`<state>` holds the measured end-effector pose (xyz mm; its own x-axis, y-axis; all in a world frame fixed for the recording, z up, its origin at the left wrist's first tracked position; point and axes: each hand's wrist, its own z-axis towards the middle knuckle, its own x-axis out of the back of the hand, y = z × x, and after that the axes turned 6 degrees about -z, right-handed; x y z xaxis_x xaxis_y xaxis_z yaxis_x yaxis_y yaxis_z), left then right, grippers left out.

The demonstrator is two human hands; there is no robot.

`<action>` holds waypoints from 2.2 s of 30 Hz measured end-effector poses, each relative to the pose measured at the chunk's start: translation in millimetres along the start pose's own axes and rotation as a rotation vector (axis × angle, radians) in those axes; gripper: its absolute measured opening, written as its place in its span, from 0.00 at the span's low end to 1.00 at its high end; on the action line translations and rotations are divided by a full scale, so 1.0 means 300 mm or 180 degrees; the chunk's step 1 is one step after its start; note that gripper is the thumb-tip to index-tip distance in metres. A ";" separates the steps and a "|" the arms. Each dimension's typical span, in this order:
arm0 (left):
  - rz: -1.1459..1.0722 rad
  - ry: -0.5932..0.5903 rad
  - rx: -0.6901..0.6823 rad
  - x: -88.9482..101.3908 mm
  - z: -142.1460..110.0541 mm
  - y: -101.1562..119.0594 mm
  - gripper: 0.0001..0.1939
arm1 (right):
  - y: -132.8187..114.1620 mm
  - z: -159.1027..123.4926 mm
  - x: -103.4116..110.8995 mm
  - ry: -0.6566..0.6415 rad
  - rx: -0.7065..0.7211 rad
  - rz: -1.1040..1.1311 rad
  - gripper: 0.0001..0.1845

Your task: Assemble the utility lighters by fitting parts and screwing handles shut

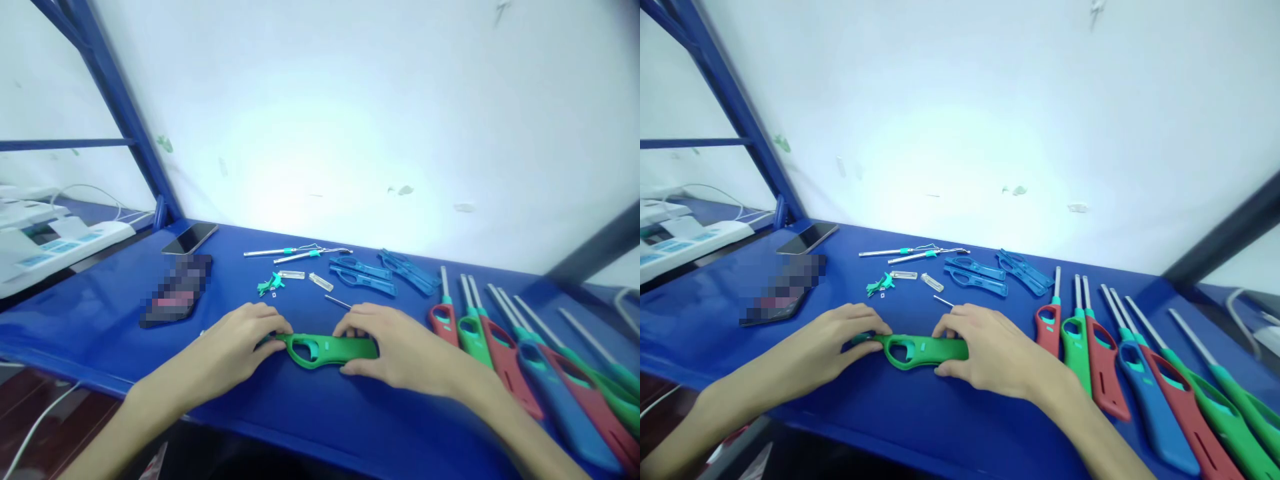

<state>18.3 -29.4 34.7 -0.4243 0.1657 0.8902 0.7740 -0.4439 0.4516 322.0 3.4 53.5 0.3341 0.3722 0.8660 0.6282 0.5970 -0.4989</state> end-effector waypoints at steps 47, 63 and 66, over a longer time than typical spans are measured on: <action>0.0359 -0.0046 -0.0294 -0.010 0.005 0.010 0.08 | -0.023 0.007 -0.004 -0.0077 -0.0112 -0.0397 0.16; 0.0668 0.0076 -0.0451 -0.018 0.009 0.019 0.07 | -0.018 -0.002 -0.005 -0.0076 -0.0129 -0.0404 0.15; 0.0628 0.0056 -0.0402 -0.020 0.008 0.015 0.08 | -0.019 0.001 -0.009 -0.0101 -0.0143 -0.0413 0.16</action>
<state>25.4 -30.3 31.4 -0.2795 0.0499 0.9588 0.7783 -0.5731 0.2567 317.4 -0.8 53.8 0.2259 0.3165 0.9213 0.6958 0.6095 -0.3800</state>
